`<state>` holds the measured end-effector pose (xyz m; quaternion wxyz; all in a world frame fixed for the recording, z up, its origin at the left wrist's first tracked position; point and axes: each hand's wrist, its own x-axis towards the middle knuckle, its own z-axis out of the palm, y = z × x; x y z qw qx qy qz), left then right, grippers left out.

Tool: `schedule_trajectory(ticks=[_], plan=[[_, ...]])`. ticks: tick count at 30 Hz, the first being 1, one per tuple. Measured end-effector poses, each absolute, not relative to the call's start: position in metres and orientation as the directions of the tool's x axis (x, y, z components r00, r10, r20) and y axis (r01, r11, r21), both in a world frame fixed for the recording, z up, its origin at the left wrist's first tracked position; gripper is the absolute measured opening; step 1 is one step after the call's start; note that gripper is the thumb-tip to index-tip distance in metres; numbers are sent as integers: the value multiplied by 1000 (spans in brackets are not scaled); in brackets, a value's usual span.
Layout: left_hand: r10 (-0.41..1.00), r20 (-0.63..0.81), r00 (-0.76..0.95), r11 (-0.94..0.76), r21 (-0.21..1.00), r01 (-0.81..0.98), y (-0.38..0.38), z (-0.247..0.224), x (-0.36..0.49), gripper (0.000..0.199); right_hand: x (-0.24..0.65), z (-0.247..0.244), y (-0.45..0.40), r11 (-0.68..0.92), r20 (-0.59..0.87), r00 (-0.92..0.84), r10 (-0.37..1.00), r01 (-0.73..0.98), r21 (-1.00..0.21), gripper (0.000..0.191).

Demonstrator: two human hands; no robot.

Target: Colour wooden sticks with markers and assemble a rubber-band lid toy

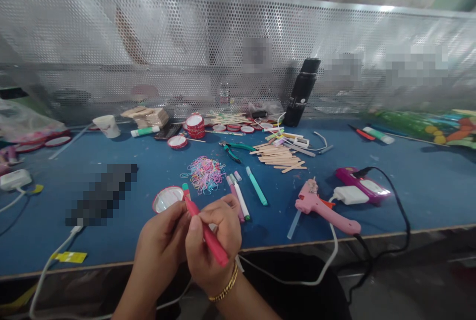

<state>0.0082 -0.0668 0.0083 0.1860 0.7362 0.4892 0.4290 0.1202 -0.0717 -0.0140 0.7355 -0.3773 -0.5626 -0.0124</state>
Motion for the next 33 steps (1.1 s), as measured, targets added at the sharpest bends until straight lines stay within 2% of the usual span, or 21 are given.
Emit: schedule_trajectory(ticks=[14, 24, 33], plan=[[889, 434, 145, -434, 698, 570, -67, 9, 8, 34, 118, -15, -69, 708, 811, 457, 366, 429, -561, 13], [892, 428, 146, -429, 702, 568, -68, 11, 8, 30, 120, -13, -71, 701, 842, 374, 389, 473, -534, 12], [903, 405, 145, -411, 711, 571, -68, 9, 8, 34, 119, -14, -70, 715, 814, 446, 371, 422, -557, 13]])
